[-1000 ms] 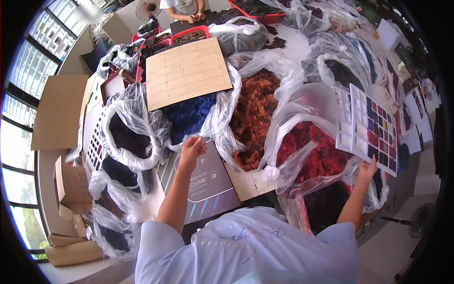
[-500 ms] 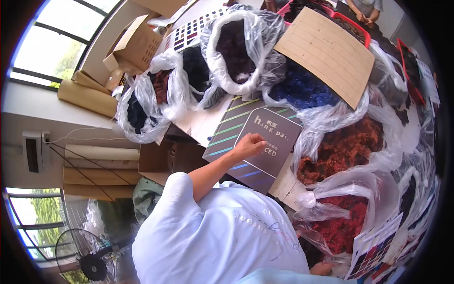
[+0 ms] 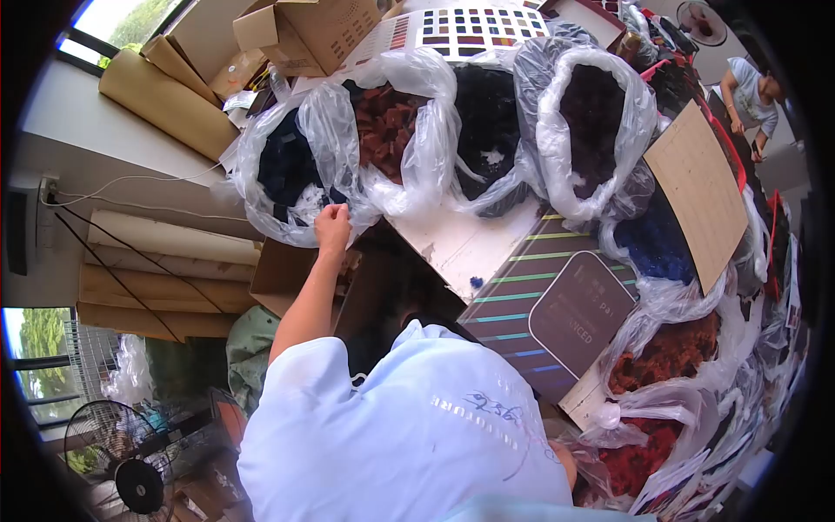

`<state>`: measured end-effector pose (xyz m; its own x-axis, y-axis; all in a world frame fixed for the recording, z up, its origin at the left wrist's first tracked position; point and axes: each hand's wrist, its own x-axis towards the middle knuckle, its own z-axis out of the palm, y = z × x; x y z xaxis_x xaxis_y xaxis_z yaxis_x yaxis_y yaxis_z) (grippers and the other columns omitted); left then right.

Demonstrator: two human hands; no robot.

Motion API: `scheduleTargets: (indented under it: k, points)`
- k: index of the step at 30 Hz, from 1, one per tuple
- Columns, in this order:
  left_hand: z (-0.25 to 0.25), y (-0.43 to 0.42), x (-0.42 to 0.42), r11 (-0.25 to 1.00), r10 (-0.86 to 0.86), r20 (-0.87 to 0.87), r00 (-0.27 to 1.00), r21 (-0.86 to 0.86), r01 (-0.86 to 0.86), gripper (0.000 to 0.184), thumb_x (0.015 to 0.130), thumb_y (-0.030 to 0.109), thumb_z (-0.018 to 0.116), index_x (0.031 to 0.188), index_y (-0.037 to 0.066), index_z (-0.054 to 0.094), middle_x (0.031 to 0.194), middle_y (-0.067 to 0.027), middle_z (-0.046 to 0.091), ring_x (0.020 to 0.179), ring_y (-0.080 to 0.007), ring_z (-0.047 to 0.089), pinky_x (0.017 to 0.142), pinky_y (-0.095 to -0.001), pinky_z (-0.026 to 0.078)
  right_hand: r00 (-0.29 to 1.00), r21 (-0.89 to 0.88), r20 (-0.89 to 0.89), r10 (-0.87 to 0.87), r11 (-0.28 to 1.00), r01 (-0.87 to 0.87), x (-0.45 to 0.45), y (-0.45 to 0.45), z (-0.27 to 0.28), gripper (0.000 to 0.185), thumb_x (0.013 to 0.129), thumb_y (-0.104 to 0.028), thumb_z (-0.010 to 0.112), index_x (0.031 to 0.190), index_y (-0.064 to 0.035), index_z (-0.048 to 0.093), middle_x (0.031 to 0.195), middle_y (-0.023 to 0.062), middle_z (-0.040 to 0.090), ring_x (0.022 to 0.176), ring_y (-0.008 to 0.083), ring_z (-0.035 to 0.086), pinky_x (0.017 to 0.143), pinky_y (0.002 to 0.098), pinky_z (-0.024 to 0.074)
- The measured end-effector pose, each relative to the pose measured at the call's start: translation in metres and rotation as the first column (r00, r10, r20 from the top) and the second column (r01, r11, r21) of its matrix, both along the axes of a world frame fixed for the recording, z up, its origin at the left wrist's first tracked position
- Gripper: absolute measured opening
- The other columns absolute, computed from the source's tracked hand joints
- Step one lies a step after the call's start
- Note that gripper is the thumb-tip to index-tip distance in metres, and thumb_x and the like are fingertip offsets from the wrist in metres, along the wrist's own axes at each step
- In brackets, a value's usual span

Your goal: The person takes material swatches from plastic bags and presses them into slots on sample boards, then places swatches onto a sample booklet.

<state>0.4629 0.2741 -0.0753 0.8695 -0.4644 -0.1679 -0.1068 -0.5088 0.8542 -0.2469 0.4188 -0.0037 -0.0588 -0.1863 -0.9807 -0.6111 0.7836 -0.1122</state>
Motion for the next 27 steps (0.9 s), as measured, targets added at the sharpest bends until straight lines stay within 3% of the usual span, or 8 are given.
scheduleTargets:
  k: [3, 10, 15, 19, 22, 24, 25, 27]
  points:
    - [-0.012, 0.009, 0.111, 0.985, 0.102, 0.211, 0.972, 0.114, -0.128, 0.019, 0.088, 0.021, 0.064, 0.094, 0.004, 0.069, 0.082, -0.0097, 0.070, 0.073, -0.0222, 0.067, 0.071, -0.0354, 0.052, 0.997, -0.233, 0.062, -0.035, 0.971, 0.049, 0.019, 0.006, -0.047, 0.023, 0.095, -0.024, 0.063, 0.108, -0.0054, 0.064, 0.083, 0.0053, 0.067, 0.066, 0.0141, 0.062, 0.056, 0.0301, 0.0509]
    - [-0.004, -0.031, 0.241, 0.994, 0.033, 0.452, 0.891, 0.076, -0.075, 0.018, 0.086, 0.019, 0.066, 0.099, 0.007, 0.070, 0.091, -0.0126, 0.070, 0.086, -0.0320, 0.066, 0.079, -0.0415, 0.051, 0.998, -0.417, -0.016, -0.055, 0.908, 0.043, 0.188, -0.104, 0.013, 0.029, 0.096, -0.023, 0.062, 0.116, -0.0038, 0.062, 0.082, 0.0047, 0.066, 0.064, 0.0097, 0.060, 0.054, 0.0228, 0.0493]
    - [0.015, -0.071, 0.263, 0.944, -0.315, 0.704, 0.637, 0.301, 0.135, 0.024, 0.077, 0.013, 0.070, 0.101, 0.012, 0.072, 0.115, -0.0119, 0.062, 0.102, -0.0335, 0.056, 0.088, -0.0413, 0.047, 0.901, -0.630, -0.225, 0.370, 0.650, -0.424, 0.270, -0.171, 0.036, 0.032, 0.092, -0.021, 0.063, 0.117, -0.0019, 0.064, 0.080, 0.0091, 0.068, 0.068, 0.0152, 0.063, 0.062, 0.0296, 0.0512]
    - [0.034, -0.077, 0.276, 0.957, -0.237, 0.780, 0.579, 0.085, 0.278, 0.016, 0.078, 0.009, 0.069, 0.094, 0.007, 0.070, 0.109, -0.0128, 0.065, 0.095, -0.0347, 0.060, 0.084, -0.0421, 0.047, 0.704, -0.628, -0.332, 0.628, 0.410, -0.661, 0.383, -0.227, 0.075, 0.035, 0.089, -0.026, 0.065, 0.116, -0.0037, 0.065, 0.091, 0.0174, 0.069, 0.081, 0.0316, 0.067, 0.074, 0.0397, 0.0519]
    - [0.030, -0.067, 0.282, 0.962, -0.086, 0.640, 0.764, -0.147, 0.231, 0.012, 0.084, 0.010, 0.067, 0.092, 0.001, 0.065, 0.105, -0.0113, 0.066, 0.088, -0.0304, 0.063, 0.078, -0.0382, 0.049, 0.610, -0.696, -0.300, 0.734, 0.269, -0.666, 0.455, -0.264, 0.075, 0.033, 0.090, -0.026, 0.063, 0.116, -0.0053, 0.065, 0.098, 0.0176, 0.068, 0.087, 0.0343, 0.066, 0.078, 0.0421, 0.0509]
    - [0.017, -0.056, 0.292, 0.965, 0.007, 0.093, 0.996, -0.262, 0.018, 0.016, 0.091, 0.011, 0.064, 0.102, 0.001, 0.059, 0.099, -0.0071, 0.064, 0.082, -0.0249, 0.065, 0.073, -0.0358, 0.054, 0.541, -0.749, -0.303, 0.785, 0.155, -0.644, 0.502, -0.286, 0.069, 0.032, 0.091, -0.024, 0.061, 0.116, -0.0052, 0.065, 0.100, 0.0177, 0.068, 0.089, 0.0346, 0.065, 0.079, 0.0423, 0.0504]
    - [0.018, -0.054, 0.290, 0.966, 0.012, 0.098, 0.995, -0.256, 0.014, 0.016, 0.091, 0.011, 0.064, 0.102, 0.001, 0.059, 0.099, -0.0071, 0.064, 0.082, -0.0249, 0.065, 0.073, -0.0358, 0.054, 0.524, -0.795, -0.297, 0.798, 0.097, -0.598, 0.525, -0.297, 0.064, 0.031, 0.091, -0.024, 0.061, 0.116, -0.0051, 0.065, 0.100, 0.0175, 0.068, 0.089, 0.0344, 0.065, 0.079, 0.0421, 0.0504]
    - [0.025, -0.043, 0.275, 0.806, -0.045, -0.542, 0.839, -0.516, -0.291, 0.017, 0.095, 0.012, 0.059, 0.108, 0.003, 0.052, 0.093, -0.0034, 0.059, 0.081, -0.0211, 0.065, 0.074, -0.0378, 0.058, 0.521, -0.859, -0.223, 0.824, 0.087, -0.504, 0.579, -0.310, 0.061, 0.032, 0.091, -0.024, 0.061, 0.116, -0.0051, 0.064, 0.102, 0.0168, 0.068, 0.089, 0.0342, 0.065, 0.079, 0.0417, 0.0505]
